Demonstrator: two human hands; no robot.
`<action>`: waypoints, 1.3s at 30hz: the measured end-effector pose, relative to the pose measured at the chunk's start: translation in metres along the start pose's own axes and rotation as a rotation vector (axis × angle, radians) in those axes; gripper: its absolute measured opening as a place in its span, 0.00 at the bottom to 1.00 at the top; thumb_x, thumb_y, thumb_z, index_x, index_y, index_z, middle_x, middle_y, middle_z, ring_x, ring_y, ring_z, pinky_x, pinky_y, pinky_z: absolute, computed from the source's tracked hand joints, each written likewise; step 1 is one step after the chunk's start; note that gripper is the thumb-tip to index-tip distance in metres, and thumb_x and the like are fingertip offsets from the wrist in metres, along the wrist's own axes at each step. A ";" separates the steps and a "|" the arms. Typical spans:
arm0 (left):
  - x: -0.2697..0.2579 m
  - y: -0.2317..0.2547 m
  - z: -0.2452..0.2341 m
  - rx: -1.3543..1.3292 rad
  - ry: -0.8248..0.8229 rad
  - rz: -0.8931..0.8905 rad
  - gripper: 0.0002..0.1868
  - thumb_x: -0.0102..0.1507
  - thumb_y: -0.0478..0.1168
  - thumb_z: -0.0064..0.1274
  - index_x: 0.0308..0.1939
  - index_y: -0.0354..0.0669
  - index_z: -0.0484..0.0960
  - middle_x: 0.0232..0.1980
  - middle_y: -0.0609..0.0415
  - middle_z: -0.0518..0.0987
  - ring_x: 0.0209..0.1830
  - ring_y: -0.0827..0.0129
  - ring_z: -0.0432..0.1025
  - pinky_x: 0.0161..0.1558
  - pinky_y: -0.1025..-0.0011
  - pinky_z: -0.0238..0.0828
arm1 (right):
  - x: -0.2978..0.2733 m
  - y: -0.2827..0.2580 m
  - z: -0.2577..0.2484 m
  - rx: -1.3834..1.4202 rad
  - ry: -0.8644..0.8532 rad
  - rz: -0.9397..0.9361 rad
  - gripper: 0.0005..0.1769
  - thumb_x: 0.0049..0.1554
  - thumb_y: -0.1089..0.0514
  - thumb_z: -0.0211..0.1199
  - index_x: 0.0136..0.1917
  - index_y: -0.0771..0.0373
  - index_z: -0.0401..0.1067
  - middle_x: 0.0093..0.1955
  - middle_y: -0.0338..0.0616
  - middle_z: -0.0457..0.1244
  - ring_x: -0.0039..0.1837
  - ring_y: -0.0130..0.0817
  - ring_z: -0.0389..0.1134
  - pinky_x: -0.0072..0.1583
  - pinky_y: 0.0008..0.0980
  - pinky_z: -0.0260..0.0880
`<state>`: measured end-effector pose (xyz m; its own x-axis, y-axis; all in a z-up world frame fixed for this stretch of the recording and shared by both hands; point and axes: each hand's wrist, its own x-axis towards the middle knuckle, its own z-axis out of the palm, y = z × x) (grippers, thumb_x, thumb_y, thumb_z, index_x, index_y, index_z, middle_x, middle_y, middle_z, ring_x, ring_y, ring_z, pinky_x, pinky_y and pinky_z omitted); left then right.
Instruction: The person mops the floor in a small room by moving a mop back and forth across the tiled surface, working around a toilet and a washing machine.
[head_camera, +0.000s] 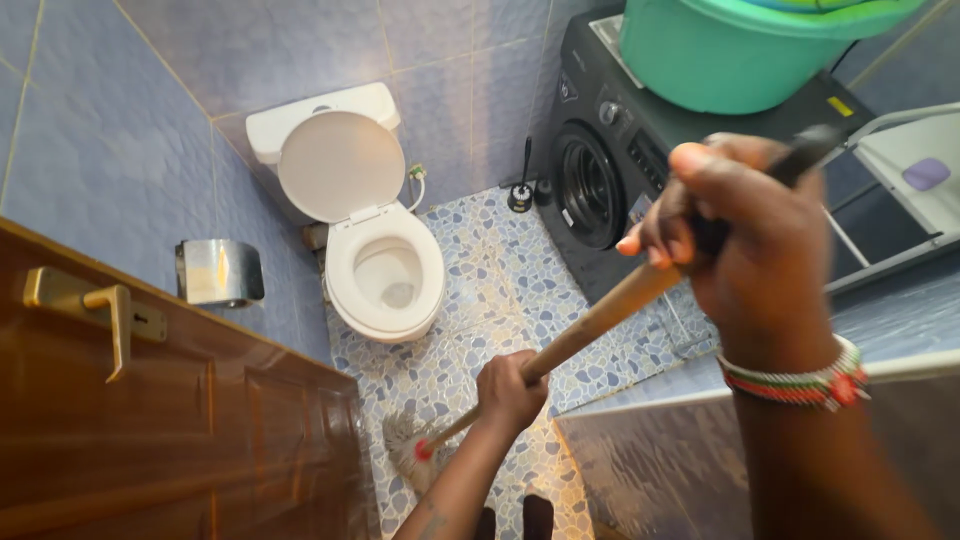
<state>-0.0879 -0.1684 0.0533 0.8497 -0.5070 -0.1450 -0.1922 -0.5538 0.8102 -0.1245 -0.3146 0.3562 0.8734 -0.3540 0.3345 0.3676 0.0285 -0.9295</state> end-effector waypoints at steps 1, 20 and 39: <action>0.007 0.004 0.003 0.006 0.070 0.063 0.11 0.60 0.41 0.54 0.23 0.46 0.81 0.25 0.46 0.80 0.27 0.49 0.77 0.37 0.56 0.73 | -0.002 -0.006 0.002 0.026 -0.028 -0.040 0.17 0.64 0.56 0.58 0.34 0.63 0.65 0.25 0.43 0.57 0.31 0.31 0.62 0.46 0.41 0.75; 0.085 -0.024 0.028 -0.458 0.527 -0.035 0.17 0.61 0.44 0.59 0.25 0.40 0.71 0.27 0.46 0.75 0.28 0.56 0.70 0.34 0.61 0.67 | -0.036 0.132 0.036 -0.184 -0.637 -0.101 0.26 0.52 0.54 0.67 0.25 0.59 0.52 0.22 0.39 0.50 0.26 0.32 0.51 0.34 0.35 0.47; 0.139 -0.039 0.047 -0.073 0.072 0.238 0.31 0.52 0.45 0.69 0.57 0.48 0.75 0.67 0.52 0.73 0.72 0.50 0.60 0.62 0.49 0.54 | -0.049 0.245 -0.035 -0.437 -0.041 -0.185 0.17 0.57 0.63 0.56 0.28 0.67 0.60 0.27 0.42 0.59 0.30 0.27 0.59 0.36 0.30 0.60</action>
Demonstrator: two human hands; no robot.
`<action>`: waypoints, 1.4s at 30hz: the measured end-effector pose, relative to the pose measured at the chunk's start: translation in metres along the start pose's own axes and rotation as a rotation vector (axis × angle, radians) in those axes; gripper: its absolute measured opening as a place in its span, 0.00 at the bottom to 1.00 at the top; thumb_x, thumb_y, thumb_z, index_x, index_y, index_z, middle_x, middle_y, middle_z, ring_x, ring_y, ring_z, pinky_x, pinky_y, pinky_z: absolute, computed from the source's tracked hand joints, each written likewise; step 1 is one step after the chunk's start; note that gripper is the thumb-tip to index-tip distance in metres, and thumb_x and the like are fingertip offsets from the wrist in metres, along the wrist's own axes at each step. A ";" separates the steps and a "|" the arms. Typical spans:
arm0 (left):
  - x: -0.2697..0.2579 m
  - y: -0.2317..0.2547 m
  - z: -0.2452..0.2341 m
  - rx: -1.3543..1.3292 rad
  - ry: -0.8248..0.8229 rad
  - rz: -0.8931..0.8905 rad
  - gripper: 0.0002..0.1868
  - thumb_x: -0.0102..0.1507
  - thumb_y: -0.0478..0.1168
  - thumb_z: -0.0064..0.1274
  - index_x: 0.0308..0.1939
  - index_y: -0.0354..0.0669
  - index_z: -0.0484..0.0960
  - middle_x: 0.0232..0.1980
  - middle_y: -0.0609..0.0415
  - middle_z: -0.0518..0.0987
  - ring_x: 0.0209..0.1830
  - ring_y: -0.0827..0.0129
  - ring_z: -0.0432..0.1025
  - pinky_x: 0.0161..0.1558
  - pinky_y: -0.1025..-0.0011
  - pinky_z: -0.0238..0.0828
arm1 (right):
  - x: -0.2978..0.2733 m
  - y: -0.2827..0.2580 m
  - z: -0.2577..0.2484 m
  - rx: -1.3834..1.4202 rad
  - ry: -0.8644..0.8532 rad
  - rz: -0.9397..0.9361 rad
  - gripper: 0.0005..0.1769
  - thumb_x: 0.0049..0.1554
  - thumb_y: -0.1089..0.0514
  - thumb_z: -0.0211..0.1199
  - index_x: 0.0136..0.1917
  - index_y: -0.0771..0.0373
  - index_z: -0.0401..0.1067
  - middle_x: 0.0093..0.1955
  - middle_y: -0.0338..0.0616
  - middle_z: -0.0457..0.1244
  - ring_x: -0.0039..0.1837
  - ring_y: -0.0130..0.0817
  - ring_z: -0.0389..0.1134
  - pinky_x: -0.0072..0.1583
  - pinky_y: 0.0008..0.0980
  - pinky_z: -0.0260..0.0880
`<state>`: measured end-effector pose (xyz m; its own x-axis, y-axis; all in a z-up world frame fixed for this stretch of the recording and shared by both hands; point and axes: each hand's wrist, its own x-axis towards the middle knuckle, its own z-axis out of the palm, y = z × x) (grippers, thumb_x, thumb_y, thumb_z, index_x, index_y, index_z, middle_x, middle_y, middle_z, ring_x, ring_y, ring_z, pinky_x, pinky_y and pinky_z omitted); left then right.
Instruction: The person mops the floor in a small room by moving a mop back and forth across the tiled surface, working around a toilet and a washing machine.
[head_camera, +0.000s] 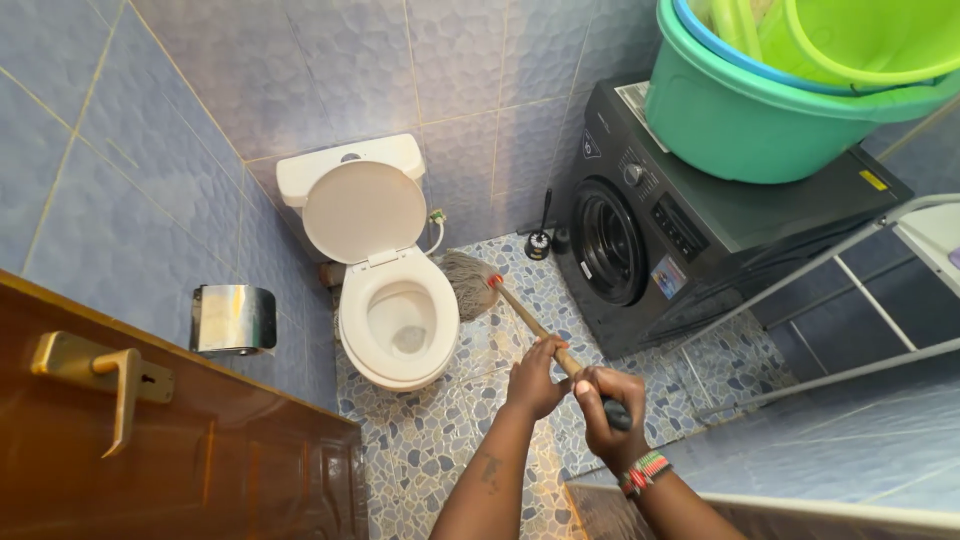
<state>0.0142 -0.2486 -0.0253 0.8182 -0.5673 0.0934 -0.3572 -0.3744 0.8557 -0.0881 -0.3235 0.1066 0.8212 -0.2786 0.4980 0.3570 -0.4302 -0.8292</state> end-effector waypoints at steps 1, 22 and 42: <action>-0.006 0.005 -0.004 0.002 0.021 0.022 0.26 0.52 0.45 0.68 0.51 0.47 0.76 0.61 0.52 0.76 0.66 0.51 0.64 0.58 0.50 0.57 | -0.004 -0.014 -0.002 -0.018 -0.008 -0.007 0.17 0.56 0.64 0.56 0.27 0.67 0.59 0.26 0.42 0.59 0.29 0.27 0.59 0.35 0.30 0.58; -0.042 -0.010 0.041 -0.364 0.009 0.011 0.13 0.62 0.47 0.58 0.37 0.40 0.79 0.47 0.50 0.77 0.47 0.57 0.73 0.43 0.62 0.71 | -0.055 -0.004 -0.010 -0.101 -0.281 -0.015 0.14 0.51 0.62 0.59 0.27 0.64 0.59 0.27 0.47 0.57 0.30 0.39 0.60 0.37 0.37 0.60; -0.069 0.013 0.162 -1.130 -0.535 0.158 0.19 0.71 0.51 0.48 0.58 0.42 0.74 0.58 0.53 0.75 0.59 0.68 0.71 0.60 0.65 0.71 | -0.010 -0.150 -0.043 -0.396 -0.084 0.158 0.17 0.53 0.56 0.67 0.29 0.67 0.67 0.24 0.47 0.57 0.28 0.33 0.60 0.33 0.32 0.58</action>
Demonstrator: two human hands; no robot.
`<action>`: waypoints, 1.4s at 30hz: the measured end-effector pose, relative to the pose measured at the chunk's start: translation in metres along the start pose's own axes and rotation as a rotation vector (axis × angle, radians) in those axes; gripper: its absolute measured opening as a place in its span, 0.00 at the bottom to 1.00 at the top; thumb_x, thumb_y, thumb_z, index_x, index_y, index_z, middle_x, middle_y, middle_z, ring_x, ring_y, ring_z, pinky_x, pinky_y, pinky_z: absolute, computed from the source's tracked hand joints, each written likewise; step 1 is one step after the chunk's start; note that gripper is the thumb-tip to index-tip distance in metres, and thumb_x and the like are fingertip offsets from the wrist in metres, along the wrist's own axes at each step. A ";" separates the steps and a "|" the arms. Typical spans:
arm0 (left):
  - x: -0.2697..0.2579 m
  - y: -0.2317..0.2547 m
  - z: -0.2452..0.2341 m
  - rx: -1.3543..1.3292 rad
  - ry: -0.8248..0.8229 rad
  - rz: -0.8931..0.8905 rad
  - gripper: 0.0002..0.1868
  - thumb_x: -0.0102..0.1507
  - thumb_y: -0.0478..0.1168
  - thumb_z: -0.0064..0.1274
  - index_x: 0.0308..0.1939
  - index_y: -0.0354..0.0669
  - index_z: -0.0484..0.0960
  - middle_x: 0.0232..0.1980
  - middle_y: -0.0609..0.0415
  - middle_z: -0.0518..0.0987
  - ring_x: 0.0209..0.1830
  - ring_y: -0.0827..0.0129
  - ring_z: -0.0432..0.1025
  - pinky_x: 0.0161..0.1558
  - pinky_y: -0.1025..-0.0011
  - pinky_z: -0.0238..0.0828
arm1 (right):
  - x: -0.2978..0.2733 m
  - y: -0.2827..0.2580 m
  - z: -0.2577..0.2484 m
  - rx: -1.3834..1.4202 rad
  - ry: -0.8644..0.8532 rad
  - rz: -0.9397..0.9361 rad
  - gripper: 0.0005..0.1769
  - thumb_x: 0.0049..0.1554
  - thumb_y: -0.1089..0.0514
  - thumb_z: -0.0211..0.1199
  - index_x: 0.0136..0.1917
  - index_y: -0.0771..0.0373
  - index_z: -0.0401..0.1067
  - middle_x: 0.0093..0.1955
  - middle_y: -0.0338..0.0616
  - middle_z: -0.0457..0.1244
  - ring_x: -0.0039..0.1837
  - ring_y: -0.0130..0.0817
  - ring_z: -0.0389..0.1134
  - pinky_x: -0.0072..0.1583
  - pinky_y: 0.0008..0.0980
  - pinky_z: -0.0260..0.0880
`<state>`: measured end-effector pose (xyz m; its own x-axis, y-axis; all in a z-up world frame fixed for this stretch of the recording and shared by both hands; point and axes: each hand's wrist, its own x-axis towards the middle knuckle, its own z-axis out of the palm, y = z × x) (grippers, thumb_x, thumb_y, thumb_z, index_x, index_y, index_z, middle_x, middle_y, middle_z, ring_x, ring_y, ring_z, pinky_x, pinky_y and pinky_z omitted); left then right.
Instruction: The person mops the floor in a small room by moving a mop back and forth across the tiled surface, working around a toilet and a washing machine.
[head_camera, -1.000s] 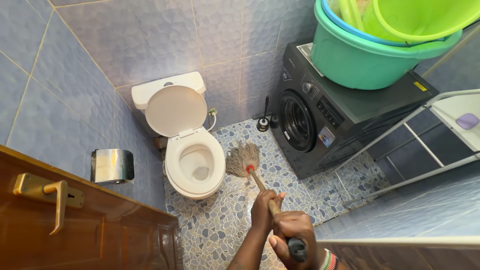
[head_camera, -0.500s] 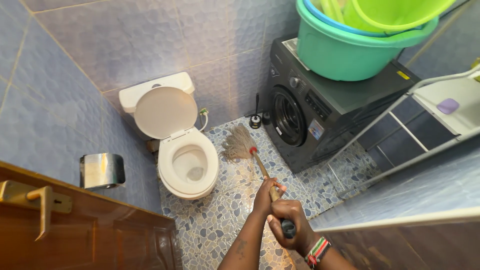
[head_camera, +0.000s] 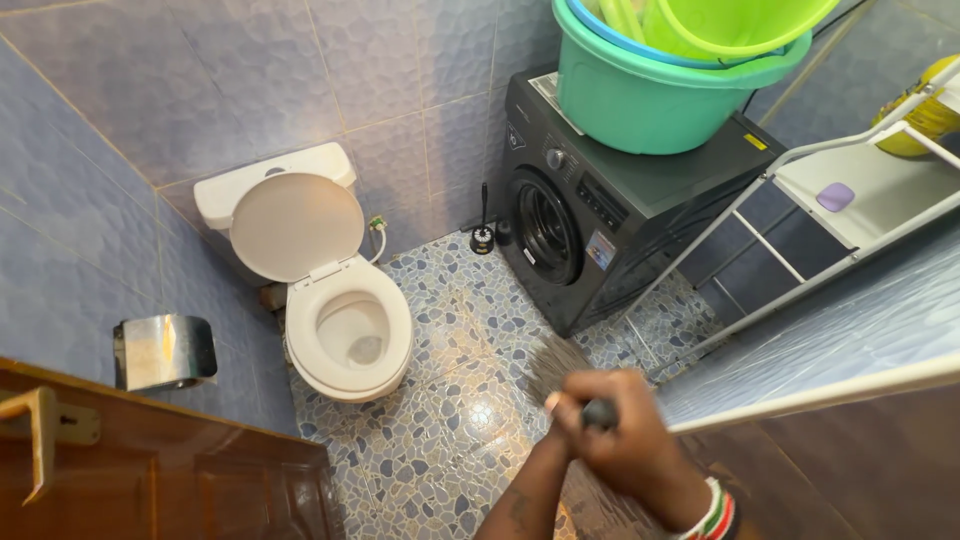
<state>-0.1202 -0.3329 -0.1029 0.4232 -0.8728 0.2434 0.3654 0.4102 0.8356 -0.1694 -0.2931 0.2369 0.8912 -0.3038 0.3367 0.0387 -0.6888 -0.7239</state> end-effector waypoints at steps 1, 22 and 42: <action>-0.002 0.026 0.011 0.259 0.013 -0.057 0.20 0.71 0.52 0.48 0.59 0.44 0.74 0.59 0.50 0.76 0.60 0.63 0.71 0.59 0.62 0.70 | 0.008 0.000 -0.008 -0.056 -0.074 0.128 0.21 0.52 0.54 0.70 0.25 0.67 0.67 0.20 0.48 0.55 0.26 0.34 0.59 0.31 0.33 0.57; -0.052 0.166 -0.048 1.177 0.433 -0.282 0.07 0.58 0.44 0.55 0.27 0.51 0.86 0.30 0.48 0.83 0.31 0.53 0.79 0.38 0.58 0.76 | 0.036 -0.029 -0.007 0.415 0.234 0.005 0.19 0.63 0.58 0.61 0.31 0.66 0.68 0.28 0.38 0.62 0.33 0.25 0.68 0.39 0.26 0.72; -0.249 0.221 -0.086 0.955 0.890 -0.253 0.15 0.61 0.42 0.58 0.24 0.37 0.77 0.22 0.52 0.77 0.22 0.71 0.70 0.29 0.66 0.67 | 0.039 -0.106 0.103 0.577 -0.246 -0.191 0.19 0.64 0.58 0.54 0.32 0.64 0.66 0.29 0.39 0.62 0.34 0.25 0.70 0.38 0.25 0.71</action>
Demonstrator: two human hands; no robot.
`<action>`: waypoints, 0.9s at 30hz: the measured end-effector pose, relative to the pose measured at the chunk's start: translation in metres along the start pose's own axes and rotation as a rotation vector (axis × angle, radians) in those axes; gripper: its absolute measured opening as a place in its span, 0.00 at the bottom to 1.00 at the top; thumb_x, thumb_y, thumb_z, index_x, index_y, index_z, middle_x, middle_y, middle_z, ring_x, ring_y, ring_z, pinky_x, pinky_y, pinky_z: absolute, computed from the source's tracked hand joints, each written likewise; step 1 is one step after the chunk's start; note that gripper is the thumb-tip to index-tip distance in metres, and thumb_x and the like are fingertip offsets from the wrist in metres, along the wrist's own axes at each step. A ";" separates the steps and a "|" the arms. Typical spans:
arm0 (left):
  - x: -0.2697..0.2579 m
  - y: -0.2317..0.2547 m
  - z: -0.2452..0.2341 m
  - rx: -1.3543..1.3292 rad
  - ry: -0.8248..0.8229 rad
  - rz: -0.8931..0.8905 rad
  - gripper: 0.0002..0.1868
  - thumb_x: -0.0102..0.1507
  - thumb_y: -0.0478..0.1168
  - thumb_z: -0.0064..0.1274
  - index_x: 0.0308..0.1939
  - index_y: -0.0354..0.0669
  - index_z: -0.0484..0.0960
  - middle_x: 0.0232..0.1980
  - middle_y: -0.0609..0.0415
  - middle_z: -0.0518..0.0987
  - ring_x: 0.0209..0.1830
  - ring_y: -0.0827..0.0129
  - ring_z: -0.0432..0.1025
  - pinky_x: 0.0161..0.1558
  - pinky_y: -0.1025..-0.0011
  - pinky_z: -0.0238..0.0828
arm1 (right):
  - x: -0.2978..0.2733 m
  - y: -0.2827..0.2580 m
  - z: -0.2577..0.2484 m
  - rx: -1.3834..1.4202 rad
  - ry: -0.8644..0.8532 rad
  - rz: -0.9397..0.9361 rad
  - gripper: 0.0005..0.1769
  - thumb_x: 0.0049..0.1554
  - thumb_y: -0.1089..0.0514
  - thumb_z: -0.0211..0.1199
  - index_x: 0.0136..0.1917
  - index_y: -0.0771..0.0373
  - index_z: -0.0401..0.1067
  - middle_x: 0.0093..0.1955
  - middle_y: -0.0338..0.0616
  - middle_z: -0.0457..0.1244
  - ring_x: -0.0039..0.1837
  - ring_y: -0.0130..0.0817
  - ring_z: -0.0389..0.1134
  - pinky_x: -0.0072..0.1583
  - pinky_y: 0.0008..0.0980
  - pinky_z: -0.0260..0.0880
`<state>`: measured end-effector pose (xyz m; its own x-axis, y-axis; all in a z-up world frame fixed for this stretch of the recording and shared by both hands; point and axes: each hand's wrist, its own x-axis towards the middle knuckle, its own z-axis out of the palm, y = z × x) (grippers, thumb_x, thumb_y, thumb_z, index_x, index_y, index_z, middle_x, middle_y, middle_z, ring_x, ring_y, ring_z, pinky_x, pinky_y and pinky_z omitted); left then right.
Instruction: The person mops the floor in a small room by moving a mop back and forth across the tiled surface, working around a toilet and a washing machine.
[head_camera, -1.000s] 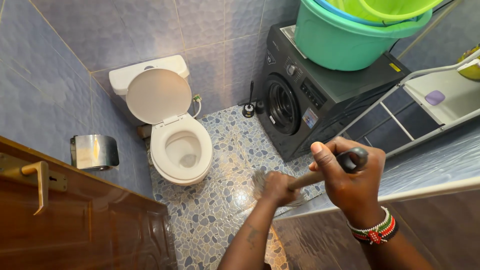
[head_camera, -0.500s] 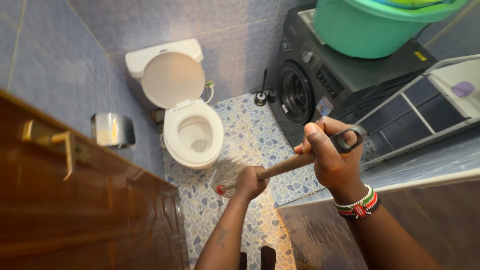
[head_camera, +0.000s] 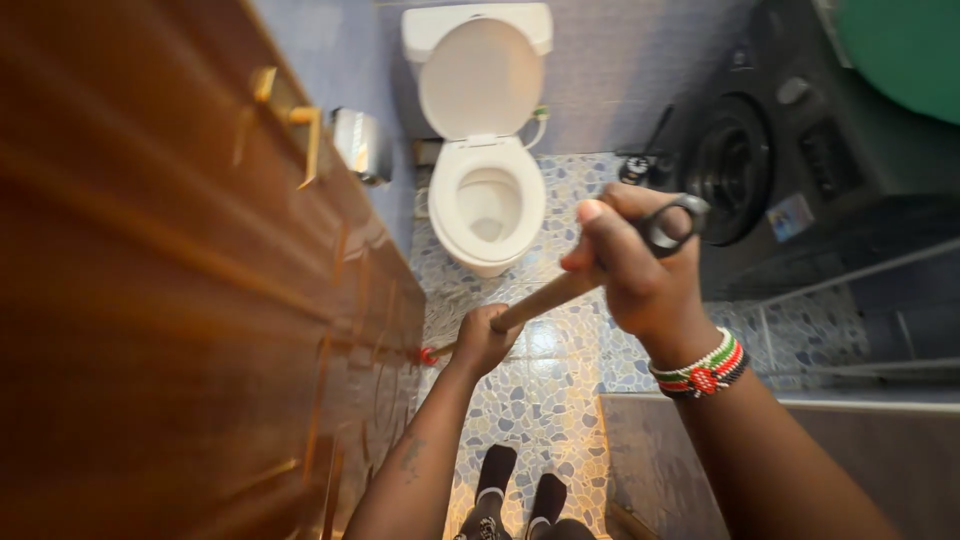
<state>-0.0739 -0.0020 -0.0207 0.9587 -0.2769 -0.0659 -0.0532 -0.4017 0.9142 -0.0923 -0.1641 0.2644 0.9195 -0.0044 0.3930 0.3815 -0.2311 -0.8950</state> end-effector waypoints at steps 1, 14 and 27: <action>-0.008 0.000 -0.004 -0.059 0.031 0.018 0.14 0.62 0.42 0.58 0.25 0.37 0.77 0.22 0.53 0.76 0.22 0.73 0.69 0.29 0.67 0.67 | 0.001 -0.005 0.006 -0.036 -0.055 -0.053 0.19 0.64 0.57 0.54 0.32 0.64 0.66 0.28 0.38 0.60 0.33 0.25 0.71 0.37 0.24 0.71; -0.123 0.025 -0.009 -0.361 0.173 -0.066 0.12 0.65 0.43 0.58 0.44 0.37 0.81 0.31 0.63 0.74 0.33 0.81 0.66 0.37 0.74 0.67 | -0.028 -0.046 0.046 0.463 -0.507 0.167 0.19 0.59 0.62 0.58 0.27 0.65 0.64 0.26 0.39 0.59 0.29 0.27 0.61 0.35 0.29 0.63; -0.132 -0.017 0.012 -0.483 0.115 -0.021 0.11 0.66 0.41 0.60 0.35 0.36 0.80 0.30 0.68 0.70 0.31 0.83 0.62 0.34 0.76 0.62 | -0.077 -0.042 0.068 0.605 -0.177 0.162 0.18 0.61 0.63 0.57 0.30 0.62 0.58 0.26 0.36 0.53 0.27 0.22 0.51 0.31 0.27 0.52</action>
<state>-0.2029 0.0311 -0.0322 0.9843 -0.1635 -0.0670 0.0764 0.0518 0.9957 -0.1730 -0.0883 0.2571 0.9518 0.1792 0.2490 0.1755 0.3478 -0.9210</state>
